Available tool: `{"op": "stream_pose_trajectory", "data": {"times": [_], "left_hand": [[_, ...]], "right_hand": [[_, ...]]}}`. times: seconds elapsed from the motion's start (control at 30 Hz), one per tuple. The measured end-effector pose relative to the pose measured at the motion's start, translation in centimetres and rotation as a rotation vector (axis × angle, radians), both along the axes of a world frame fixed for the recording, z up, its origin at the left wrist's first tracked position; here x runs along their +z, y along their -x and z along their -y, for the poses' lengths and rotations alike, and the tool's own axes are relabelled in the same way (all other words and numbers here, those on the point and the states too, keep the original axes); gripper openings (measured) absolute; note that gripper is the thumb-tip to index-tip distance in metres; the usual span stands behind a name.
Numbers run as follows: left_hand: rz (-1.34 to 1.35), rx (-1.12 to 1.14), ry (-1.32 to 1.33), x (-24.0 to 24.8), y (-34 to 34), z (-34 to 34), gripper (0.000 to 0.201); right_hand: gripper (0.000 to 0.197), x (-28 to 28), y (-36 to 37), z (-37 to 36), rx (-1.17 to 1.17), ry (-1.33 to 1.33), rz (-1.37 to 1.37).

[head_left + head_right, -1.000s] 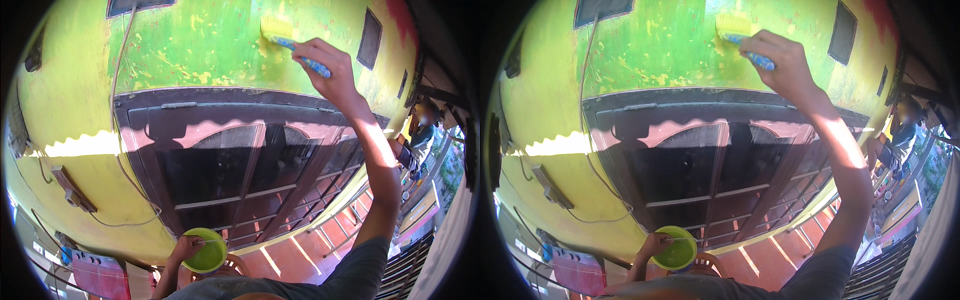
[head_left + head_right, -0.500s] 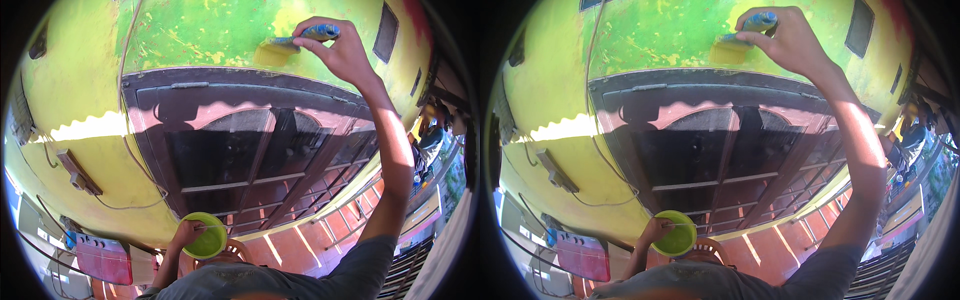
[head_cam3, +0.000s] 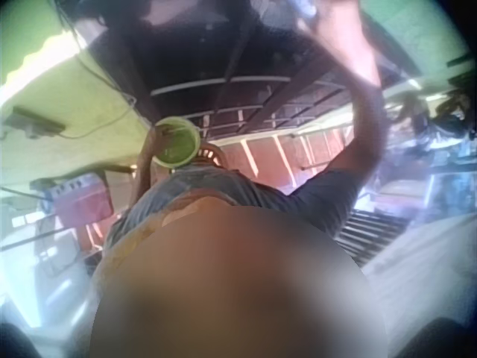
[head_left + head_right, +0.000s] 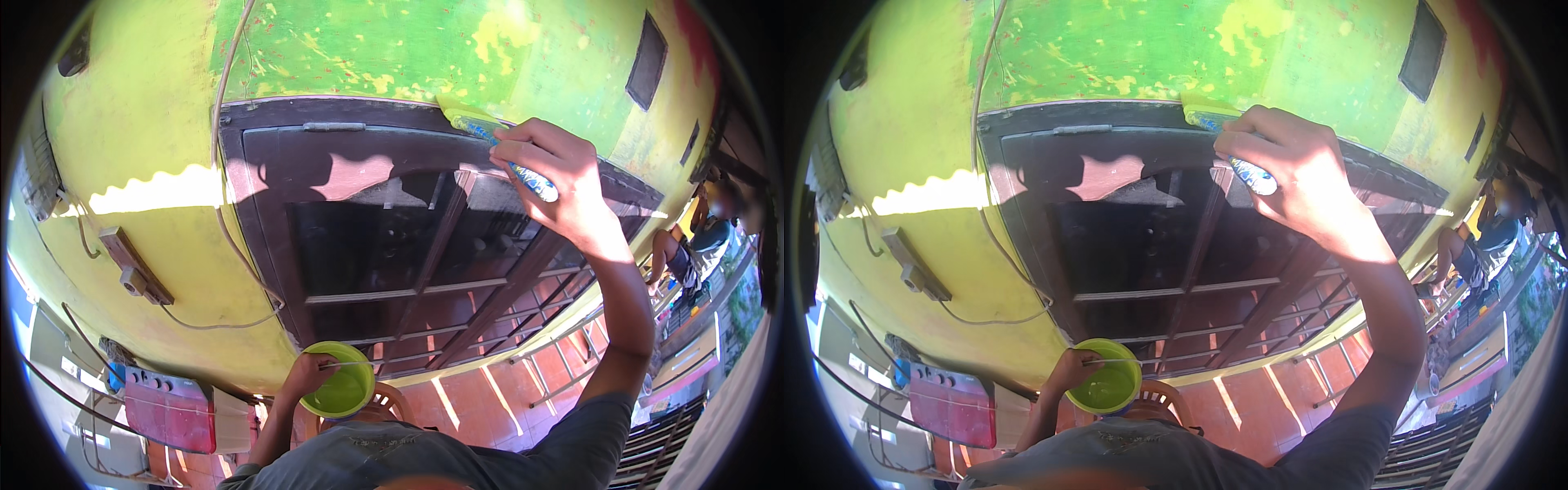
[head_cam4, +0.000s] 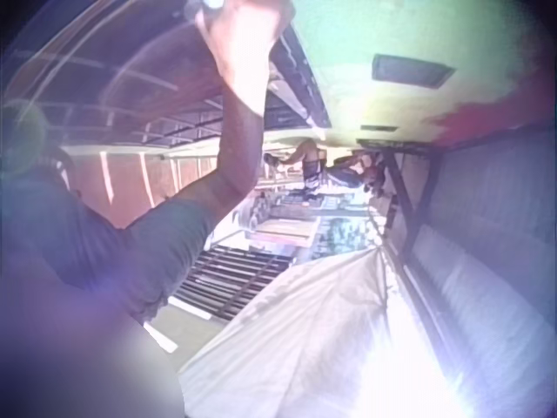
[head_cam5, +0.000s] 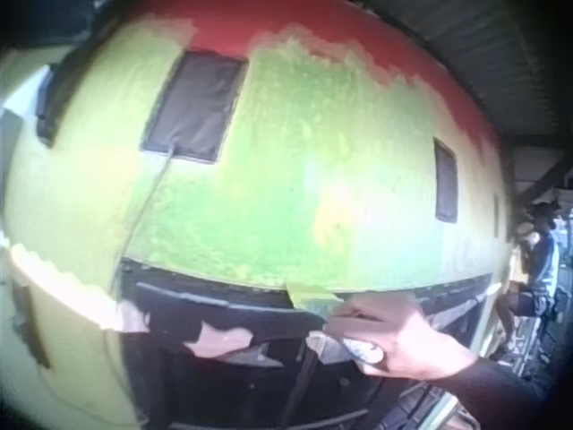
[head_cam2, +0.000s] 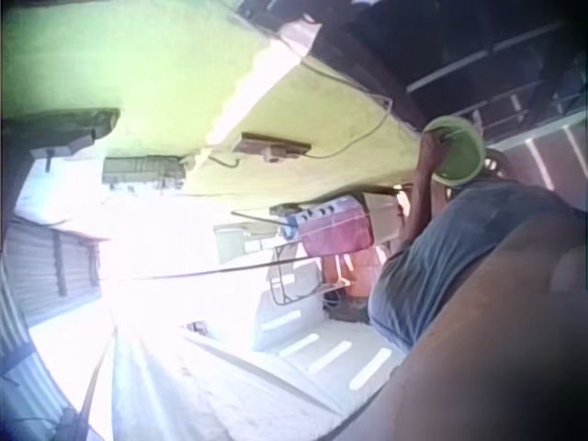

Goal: The person moves a wooden chair, picks up a bucket, and uses a paintbrush to apply green paint to the exterior wall above a window. The person repeatedly dips the brush into the bucket and paints the wall surface.

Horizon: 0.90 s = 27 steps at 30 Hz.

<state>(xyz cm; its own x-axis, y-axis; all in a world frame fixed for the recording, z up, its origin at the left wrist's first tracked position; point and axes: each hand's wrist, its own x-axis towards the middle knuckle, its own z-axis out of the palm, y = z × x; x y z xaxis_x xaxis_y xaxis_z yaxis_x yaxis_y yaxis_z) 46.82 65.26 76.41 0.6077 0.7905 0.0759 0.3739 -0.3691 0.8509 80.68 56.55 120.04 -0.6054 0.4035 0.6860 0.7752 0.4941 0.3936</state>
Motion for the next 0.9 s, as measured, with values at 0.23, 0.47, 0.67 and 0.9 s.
{"op": "stream_pose_trajectory", "data": {"times": [0.23,0.47,0.67,0.9], "left_hand": [[-0.049,0.012,-0.009,0.4,0.9,-0.1,0.020],[0.021,0.014,0.004,-0.3,1.4,-0.2,0.021],[0.001,0.012,0.021,-0.2,2.3,-0.2,0.021],[0.024,0.004,-0.016,-0.1,3.0,-0.1,0.019]], "right_hand": [[0.011,6.6,1.8,-2.6,-0.051,0.059,-0.091],[0.016,6.7,2.3,-3.3,0.043,-0.386,0.060],[0.032,-0.7,3.1,-2.9,-0.018,-0.074,0.072],[0.015,2.4,4.0,-2.3,0.054,0.107,-0.110]]}}
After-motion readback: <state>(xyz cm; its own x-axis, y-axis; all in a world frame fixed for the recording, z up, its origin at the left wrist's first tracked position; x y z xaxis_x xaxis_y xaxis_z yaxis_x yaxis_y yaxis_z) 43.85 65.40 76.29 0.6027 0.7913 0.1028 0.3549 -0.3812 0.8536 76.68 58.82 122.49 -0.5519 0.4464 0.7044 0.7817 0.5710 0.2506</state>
